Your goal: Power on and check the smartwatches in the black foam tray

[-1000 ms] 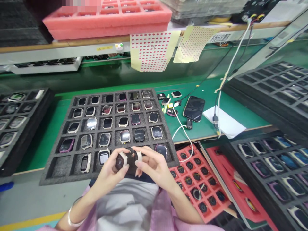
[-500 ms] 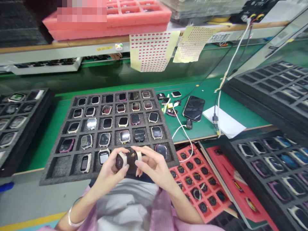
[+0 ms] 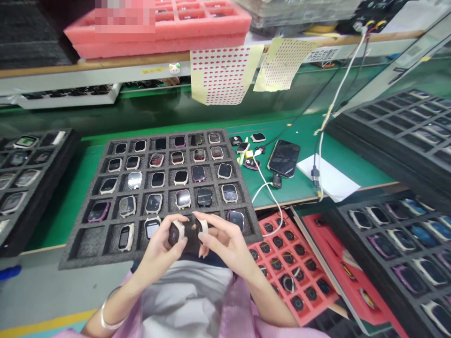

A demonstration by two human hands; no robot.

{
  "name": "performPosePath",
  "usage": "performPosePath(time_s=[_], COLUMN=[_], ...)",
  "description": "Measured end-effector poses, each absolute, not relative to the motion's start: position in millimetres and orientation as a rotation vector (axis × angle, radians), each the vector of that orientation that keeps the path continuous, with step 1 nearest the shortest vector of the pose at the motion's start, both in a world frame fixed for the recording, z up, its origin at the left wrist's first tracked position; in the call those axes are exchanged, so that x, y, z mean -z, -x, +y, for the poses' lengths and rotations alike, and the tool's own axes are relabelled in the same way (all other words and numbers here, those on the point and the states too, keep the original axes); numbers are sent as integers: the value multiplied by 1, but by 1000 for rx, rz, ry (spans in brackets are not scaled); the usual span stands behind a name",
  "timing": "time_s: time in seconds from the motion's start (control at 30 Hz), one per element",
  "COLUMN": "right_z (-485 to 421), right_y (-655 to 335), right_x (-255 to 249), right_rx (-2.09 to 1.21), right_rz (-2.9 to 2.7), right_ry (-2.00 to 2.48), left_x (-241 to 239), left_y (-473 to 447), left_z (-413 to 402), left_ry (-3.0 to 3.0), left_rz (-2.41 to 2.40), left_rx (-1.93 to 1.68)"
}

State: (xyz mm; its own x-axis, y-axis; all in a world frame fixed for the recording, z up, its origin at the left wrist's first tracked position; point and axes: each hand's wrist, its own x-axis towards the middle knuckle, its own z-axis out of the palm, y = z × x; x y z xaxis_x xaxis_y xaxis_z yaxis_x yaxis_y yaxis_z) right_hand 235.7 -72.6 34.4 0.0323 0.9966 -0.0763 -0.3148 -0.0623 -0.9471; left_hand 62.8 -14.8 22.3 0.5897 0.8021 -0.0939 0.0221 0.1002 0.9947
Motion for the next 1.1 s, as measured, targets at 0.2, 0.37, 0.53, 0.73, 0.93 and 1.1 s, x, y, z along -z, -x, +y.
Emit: performPosePath(time_s=[0.2,0.37,0.53,0.73,0.93,1.1], right_z=[-73,-71,-70,-71,-70,-71], right_y=[-236,-236,-235,-235,-234,-236], right_x=[-32,-28,-26,-24,-24,-28], right_rx=[-1353,-1321,-1303,-1285,-1285,-1314], right_rz=[-919,-857,-794,-781,-786,-817], right_ry=[1018,1072,1102,1126,1134,1053], left_x=[-26,-28,-28,-29,-32,-32], left_y=[-64,-63,-63,-64,-64,-67], left_z=[-15,-13,-13,-12,-12,-12], left_ry=[-1133,-995,-955,-978,-1001,-1082], left_rz=[659,607,616,627,621,668], left_rx=[-645,-661,-659,-648,-637,-630])
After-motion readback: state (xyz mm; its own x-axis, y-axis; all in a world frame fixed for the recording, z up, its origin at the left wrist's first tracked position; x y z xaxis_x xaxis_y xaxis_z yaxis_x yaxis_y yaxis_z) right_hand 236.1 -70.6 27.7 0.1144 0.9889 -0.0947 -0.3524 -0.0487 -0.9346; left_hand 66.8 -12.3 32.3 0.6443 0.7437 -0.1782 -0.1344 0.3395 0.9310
